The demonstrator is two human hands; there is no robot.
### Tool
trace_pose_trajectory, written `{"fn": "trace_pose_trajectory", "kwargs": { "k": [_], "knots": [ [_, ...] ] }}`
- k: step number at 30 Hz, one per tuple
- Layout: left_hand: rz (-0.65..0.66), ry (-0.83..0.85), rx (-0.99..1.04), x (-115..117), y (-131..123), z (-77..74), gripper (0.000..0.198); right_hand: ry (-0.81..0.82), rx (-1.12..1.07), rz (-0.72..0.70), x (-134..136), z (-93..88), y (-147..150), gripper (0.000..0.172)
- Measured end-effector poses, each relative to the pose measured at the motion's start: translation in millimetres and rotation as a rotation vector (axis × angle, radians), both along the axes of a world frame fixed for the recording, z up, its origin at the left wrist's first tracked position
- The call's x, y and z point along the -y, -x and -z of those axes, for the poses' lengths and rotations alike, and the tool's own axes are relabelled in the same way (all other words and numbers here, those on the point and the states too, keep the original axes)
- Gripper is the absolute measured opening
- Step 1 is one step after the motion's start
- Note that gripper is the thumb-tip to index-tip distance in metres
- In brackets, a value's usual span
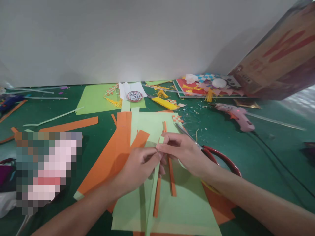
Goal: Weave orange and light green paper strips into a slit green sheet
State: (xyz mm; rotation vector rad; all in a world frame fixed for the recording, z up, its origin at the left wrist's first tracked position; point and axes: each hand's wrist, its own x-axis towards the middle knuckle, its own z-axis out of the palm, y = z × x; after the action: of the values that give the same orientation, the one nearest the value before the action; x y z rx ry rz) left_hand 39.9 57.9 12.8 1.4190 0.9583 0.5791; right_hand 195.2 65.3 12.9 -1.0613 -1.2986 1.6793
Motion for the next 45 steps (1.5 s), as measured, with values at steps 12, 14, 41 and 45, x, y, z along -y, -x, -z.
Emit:
{"fn": "trace_pose_trajectory", "kwargs": {
  "k": [12,14,41,45],
  "knots": [
    [0.033,-0.015,-0.098,-1.4,-0.3,0.4,0.025,-0.004,-0.073,0.247,-6.8,3.3,-7.4,0.029],
    [0.050,-0.029,-0.105,-1.3,0.3,0.5,0.026,0.018,-0.081,0.294,-9.2,2.2,-8.4,0.031],
    [0.020,-0.069,-0.010,-3.6,0.4,-0.6,0.028,-0.123,0.052,0.037,-2.7,-1.0,-8.3,0.029],
    [0.015,-0.078,-0.014,-3.6,1.0,0.7,0.030,-0.175,0.076,0.117,-3.9,-0.2,-10.0,0.031]
  ]
}}
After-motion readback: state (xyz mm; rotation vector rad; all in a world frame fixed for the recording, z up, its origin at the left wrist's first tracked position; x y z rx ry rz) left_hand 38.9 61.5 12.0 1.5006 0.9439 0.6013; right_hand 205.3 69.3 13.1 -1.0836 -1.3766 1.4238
